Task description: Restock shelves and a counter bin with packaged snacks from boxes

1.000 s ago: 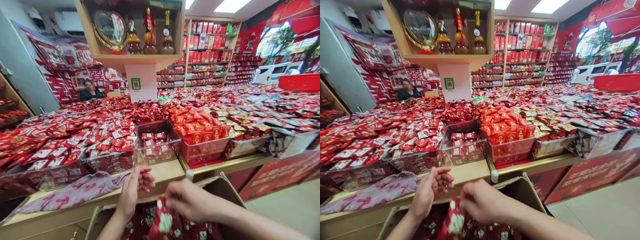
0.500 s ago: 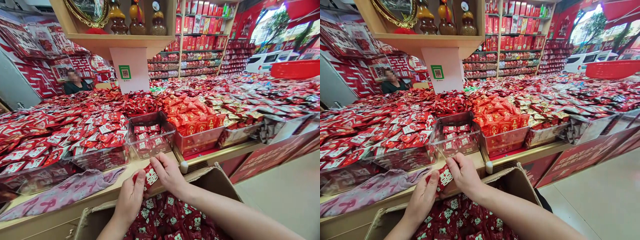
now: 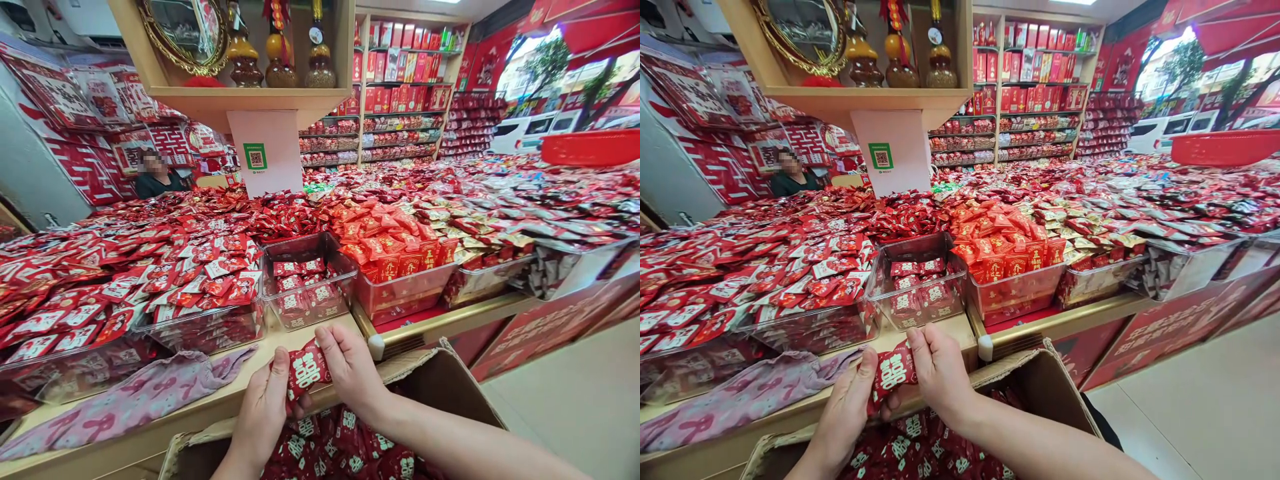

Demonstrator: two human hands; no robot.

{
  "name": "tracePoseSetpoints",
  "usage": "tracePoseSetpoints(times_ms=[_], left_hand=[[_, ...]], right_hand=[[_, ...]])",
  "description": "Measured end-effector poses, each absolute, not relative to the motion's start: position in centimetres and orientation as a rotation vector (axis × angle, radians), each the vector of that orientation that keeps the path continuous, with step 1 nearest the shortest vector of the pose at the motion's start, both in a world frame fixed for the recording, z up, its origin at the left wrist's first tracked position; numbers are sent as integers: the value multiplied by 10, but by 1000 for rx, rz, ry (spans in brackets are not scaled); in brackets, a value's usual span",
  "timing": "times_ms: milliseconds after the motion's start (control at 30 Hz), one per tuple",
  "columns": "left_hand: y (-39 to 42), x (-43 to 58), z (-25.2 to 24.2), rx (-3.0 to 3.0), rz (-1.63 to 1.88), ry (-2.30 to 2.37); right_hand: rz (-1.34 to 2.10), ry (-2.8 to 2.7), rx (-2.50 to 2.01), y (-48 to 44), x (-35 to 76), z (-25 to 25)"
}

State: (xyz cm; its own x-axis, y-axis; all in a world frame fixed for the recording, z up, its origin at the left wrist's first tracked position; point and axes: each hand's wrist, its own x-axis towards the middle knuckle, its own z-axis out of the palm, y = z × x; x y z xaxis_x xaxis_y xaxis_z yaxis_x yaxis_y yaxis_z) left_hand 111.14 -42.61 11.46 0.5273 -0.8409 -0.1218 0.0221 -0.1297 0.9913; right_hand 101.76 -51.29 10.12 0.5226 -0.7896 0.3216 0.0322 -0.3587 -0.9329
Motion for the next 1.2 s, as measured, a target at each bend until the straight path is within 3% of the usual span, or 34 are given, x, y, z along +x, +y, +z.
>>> tracePoseSetpoints(times_ms=[400, 600, 833, 1100, 1200], left_hand=[[-429, 1115, 122, 1468, -1048, -852], [-429, 1119, 118, 1513, -869, -951], [-431, 1118, 118, 1445, -955, -877], [-430, 1126, 114, 1374, -914, -700], [-431, 1129, 109, 1426, -934, -797]], right_hand=[[-802, 539, -1464, -517, 1022, 92], [-746, 395, -1449, -521, 1015, 97], [-693, 481, -1380, -524, 1006, 99], [-1066, 526, -1771, -586, 1027, 181], [-957, 656, -1755, -625, 1067, 194]])
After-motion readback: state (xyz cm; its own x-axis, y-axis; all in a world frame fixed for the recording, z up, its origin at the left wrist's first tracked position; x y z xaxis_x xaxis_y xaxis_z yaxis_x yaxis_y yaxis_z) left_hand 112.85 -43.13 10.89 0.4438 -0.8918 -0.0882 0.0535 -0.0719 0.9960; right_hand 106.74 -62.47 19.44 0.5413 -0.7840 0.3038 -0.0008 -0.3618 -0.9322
